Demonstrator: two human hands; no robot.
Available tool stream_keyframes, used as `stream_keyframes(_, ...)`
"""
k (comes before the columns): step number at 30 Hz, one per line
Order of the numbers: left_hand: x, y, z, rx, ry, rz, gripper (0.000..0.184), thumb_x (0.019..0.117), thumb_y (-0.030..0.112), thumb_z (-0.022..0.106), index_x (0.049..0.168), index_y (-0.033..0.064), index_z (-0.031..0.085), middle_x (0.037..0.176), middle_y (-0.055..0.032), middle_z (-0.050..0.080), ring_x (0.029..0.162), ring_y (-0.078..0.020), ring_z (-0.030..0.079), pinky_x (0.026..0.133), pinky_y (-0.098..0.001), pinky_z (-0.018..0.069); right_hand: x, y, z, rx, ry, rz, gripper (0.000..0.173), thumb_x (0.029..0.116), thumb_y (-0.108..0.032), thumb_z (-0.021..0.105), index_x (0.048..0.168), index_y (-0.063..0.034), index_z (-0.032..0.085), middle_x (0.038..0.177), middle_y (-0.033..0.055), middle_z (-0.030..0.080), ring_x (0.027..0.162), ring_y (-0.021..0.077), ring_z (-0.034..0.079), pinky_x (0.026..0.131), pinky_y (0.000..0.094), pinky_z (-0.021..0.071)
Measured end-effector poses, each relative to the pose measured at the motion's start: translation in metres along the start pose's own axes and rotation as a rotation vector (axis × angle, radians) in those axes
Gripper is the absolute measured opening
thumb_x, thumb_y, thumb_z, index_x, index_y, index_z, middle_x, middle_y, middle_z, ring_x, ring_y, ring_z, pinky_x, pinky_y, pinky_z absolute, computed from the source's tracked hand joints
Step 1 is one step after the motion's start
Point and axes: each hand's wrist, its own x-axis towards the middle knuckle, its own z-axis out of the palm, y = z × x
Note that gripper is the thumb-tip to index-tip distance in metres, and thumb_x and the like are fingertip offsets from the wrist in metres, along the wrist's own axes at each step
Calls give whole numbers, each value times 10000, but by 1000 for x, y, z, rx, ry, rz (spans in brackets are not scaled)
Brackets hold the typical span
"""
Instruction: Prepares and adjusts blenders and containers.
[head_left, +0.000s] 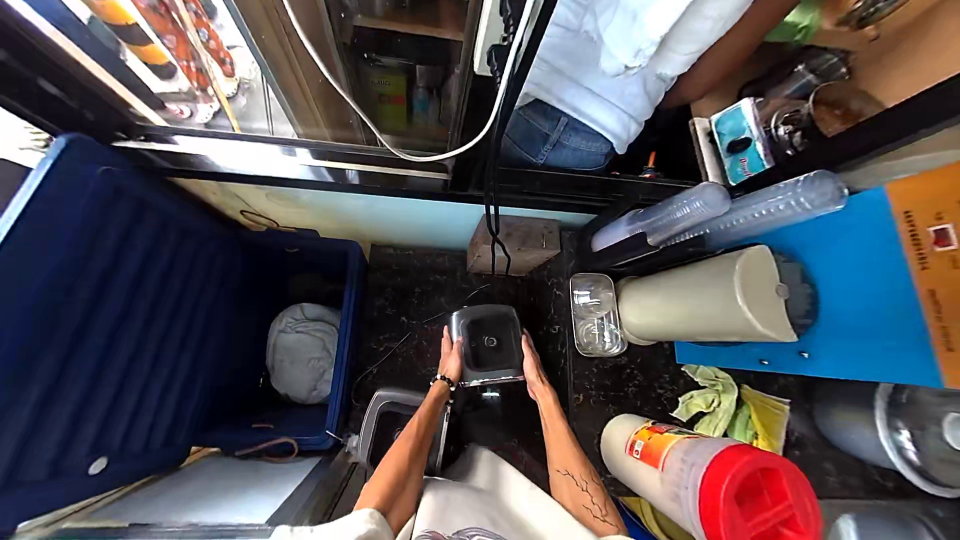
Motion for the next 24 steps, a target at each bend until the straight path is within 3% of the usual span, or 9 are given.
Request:
stream_keyframes(5, 3, 1, 4, 109, -44, -29, 698, 1103, 394, 306, 1646, 54, 30, 1683, -285, 80, 1575, -389, 119, 1282, -520, 149, -5, 14, -8, -21, 26, 0, 590, 1114, -427, 212, 1628, -146, 281, 1680, 85, 287, 1521, 226, 321, 1188, 520, 338)
stream_keyframes(8, 11, 29, -32, 449, 1, -55, 541, 1129, 355, 260, 1532, 33, 424, 1503, -244, 506, 1399, -375, 494, 1167, -560, 377, -12, 6, -2, -93, 114, -23, 559, 1129, -361, 231, 1589, -67, 352, 1643, 141, 351, 1506, 252, 356, 1216, 480, 314)
stream_keyframes(10, 39, 44, -60, 662, 76, -109, 443, 1100, 318, 382, 1404, 64, 580, 1364, -217, 624, 1288, -382, 589, 1083, -590, 452, -21, -11, 5, -246, 204, -116, 542, 1121, -328, 312, 1545, -5, 406, 1592, 197, 417, 1488, 285, 393, 1236, 458, 299)
stream_keyframes(13, 96, 50, -66, 679, -43, -20, 460, 1121, 301, 331, 1454, 50, 526, 1413, -252, 578, 1333, -420, 543, 1112, -600, 415, -30, -32, 18, -526, 250, -286, 606, 1064, -367, 439, 1523, 27, 424, 1583, 231, 412, 1496, 340, 371, 1246, 491, 294)
stream_keyframes(16, 157, 36, -37, 507, -310, 68, 554, 1121, 411, 284, 1512, 66, 472, 1505, -231, 511, 1403, -405, 477, 1157, -618, 346, -17, -56, 25, -464, 330, -370, 502, 1058, -274, 453, 1437, 45, 528, 1518, 215, 504, 1451, 324, 444, 1224, 470, 336)
stream_keyframes(18, 192, 18, -18, 484, -414, 52, 559, 1059, 433, 445, 1499, 91, 492, 1484, -202, 538, 1372, -380, 512, 1127, -608, 389, 13, -81, 18, -312, 297, -270, 465, 1076, -231, 440, 1462, 22, 501, 1513, 203, 511, 1422, 289, 479, 1194, 440, 382)
stream_keyframes(20, 202, 21, -6, 532, -447, 21, 569, 1008, 403, 556, 1466, 67, 519, 1429, -223, 574, 1323, -392, 546, 1095, -609, 416, 57, -93, 5, -293, 136, -68, 528, 1057, -257, 526, 1518, -18, 427, 1553, 215, 452, 1433, 320, 453, 1181, 499, 386)
stream_keyframes(22, 192, 38, -4, 639, -435, 11, 523, 1011, 327, 598, 1441, 36, 530, 1380, -258, 597, 1292, -420, 567, 1083, -620, 425, 97, -94, -3, -465, -61, 61, 503, 1035, -324, 591, 1424, -11, 527, 1432, 242, 557, 1347, 364, 530, 1128, 562, 420)
stream_keyframes(24, 163, 67, -6, 744, -372, 24, 412, 1029, 227, 603, 1376, 7, 569, 1316, -288, 621, 1244, -451, 592, 1060, -637, 439, 105, -109, -11, -733, -145, 26, 411, 1078, -378, 494, 1280, -62, 662, 1242, 186, 695, 1210, 350, 636, 1048, 600, 461)
